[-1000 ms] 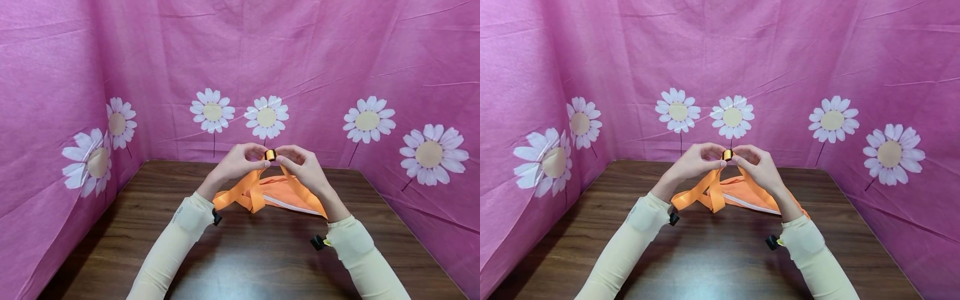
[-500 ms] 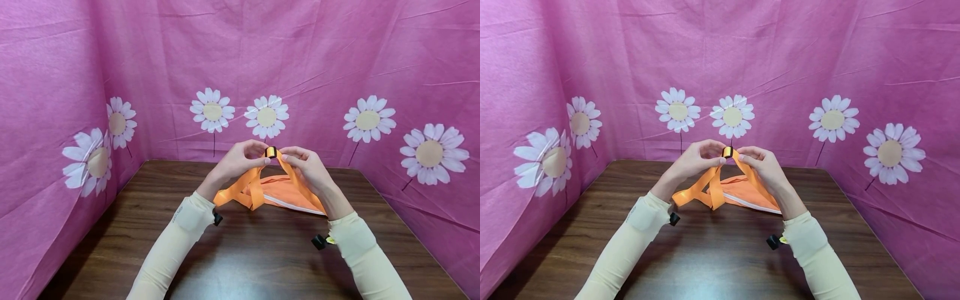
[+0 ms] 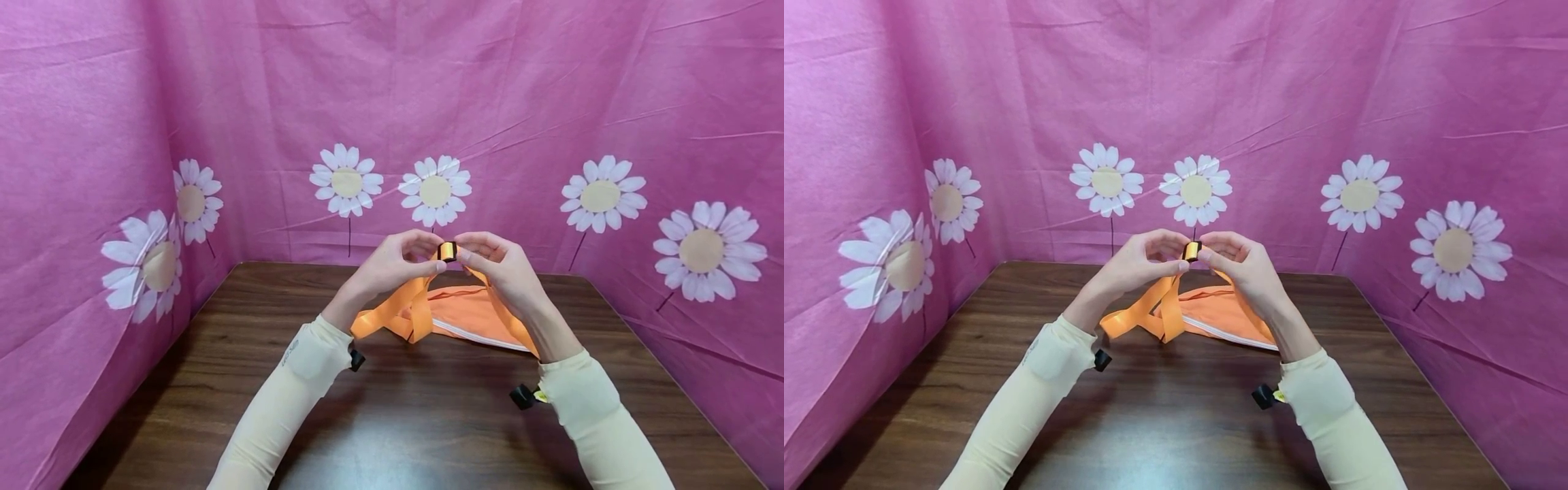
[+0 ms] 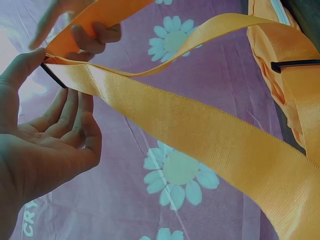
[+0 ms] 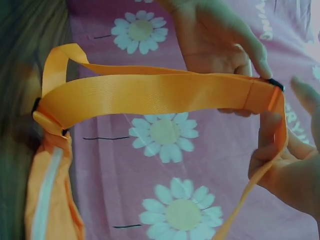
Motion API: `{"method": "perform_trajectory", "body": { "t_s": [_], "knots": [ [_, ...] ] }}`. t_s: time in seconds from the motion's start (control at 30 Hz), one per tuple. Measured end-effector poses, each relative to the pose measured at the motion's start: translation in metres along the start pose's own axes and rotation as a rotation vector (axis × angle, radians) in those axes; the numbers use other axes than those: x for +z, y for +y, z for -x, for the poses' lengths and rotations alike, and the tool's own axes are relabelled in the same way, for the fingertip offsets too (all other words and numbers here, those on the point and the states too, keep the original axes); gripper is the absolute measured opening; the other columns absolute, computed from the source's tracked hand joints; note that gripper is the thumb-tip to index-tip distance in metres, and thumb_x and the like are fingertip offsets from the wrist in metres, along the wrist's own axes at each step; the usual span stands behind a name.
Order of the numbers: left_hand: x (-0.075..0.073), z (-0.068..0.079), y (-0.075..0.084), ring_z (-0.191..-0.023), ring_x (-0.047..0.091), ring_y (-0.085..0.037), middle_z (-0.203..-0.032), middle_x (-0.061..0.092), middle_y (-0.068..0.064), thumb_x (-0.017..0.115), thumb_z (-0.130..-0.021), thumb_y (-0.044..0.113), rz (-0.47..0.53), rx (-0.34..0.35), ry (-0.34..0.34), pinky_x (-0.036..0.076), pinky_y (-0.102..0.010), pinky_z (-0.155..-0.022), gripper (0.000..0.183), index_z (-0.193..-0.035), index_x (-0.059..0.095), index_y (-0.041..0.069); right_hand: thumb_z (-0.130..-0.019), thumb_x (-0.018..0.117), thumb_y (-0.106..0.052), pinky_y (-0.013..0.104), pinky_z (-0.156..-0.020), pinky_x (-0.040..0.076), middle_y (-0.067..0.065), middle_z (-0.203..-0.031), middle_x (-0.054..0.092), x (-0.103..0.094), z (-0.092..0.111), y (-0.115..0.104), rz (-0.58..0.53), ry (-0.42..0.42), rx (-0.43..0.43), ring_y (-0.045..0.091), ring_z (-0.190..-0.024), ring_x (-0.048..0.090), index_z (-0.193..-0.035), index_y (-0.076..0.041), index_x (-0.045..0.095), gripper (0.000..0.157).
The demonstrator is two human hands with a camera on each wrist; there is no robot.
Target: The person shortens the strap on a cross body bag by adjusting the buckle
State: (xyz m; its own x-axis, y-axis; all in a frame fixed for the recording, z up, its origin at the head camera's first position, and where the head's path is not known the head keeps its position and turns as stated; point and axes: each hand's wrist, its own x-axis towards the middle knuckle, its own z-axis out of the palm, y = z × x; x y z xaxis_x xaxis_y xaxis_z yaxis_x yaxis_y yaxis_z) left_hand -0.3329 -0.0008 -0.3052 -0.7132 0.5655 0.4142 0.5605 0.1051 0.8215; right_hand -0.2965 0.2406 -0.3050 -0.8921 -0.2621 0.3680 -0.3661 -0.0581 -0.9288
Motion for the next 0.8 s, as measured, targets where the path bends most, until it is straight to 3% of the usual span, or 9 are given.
{"method": "perform_trajectory", "body": {
  "t_s": [0.17,0.27,0.43,0.6,0.73,0.8],
  "knots": [
    [0.000,0.000,0.004,-0.107,0.063,-0.016,-0.116,0.069,0.001,0.082,-0.088,0.038,-0.016,0.037,-0.016,0.050,-0.033,-0.092,0.049,-0.128,0.066,0.015,-0.087,0.084,-0.018,0.032,-0.081,0.057,0.014,-0.117,0.069,0.003,0.007,-0.014,0.265,0.026,-0.054,0.026,-0.097,0.067,-0.127,-0.007,0.068,0.044],
    [0.001,0.001,0.005,-0.106,0.064,-0.016,-0.115,0.069,0.002,0.081,-0.088,0.039,-0.010,0.043,-0.031,0.051,-0.033,-0.091,0.048,-0.128,0.067,0.017,-0.086,0.085,-0.022,0.032,-0.075,0.059,0.014,-0.109,0.071,0.004,0.010,-0.021,0.348,0.048,-0.074,0.025,-0.086,0.066,-0.122,-0.009,0.072,0.041],
    [0.002,0.003,0.006,-0.106,0.064,-0.017,-0.115,0.070,0.001,0.081,-0.089,0.036,0.015,0.071,-0.041,0.051,-0.036,-0.092,0.045,-0.128,0.067,0.016,-0.085,0.086,-0.020,0.031,-0.070,0.058,0.017,-0.101,0.071,0.006,0.011,-0.028,0.377,0.025,-0.098,0.026,-0.080,0.065,-0.120,-0.008,0.072,0.039],
    [0.002,0.006,0.008,-0.108,0.064,-0.017,-0.117,0.069,0.002,0.082,-0.088,0.037,0.039,0.090,0.007,0.052,-0.038,-0.092,0.046,-0.128,0.066,0.020,-0.085,0.087,-0.025,0.030,-0.065,0.056,0.013,-0.097,0.071,0.008,0.006,-0.041,0.442,-0.018,-0.095,0.029,-0.079,0.063,-0.121,-0.015,0.072,0.041],
    [0.002,0.007,0.010,-0.115,0.061,-0.016,-0.126,0.065,0.005,0.082,-0.087,0.043,0.060,0.077,0.025,0.051,-0.040,-0.095,0.055,-0.135,0.061,0.024,-0.083,0.088,-0.028,0.030,-0.066,0.056,0.009,-0.102,0.072,0.009,-0.001,-0.053,0.453,0.007,-0.112,0.029,-0.082,0.064,-0.118,-0.017,0.074,0.039],
    [0.001,0.007,0.009,-0.121,0.056,-0.013,-0.133,0.061,0.006,0.081,-0.086,0.048,0.008,0.048,-0.005,0.049,-0.039,-0.099,0.065,-0.141,0.056,0.026,-0.084,0.088,-0.023,0.029,-0.070,0.056,0.011,-0.106,0.072,0.008,-0.005,-0.057,0.420,0.028,-0.142,0.028,-0.086,0.065,-0.119,-0.013,0.075,0.039]
  ]
}}
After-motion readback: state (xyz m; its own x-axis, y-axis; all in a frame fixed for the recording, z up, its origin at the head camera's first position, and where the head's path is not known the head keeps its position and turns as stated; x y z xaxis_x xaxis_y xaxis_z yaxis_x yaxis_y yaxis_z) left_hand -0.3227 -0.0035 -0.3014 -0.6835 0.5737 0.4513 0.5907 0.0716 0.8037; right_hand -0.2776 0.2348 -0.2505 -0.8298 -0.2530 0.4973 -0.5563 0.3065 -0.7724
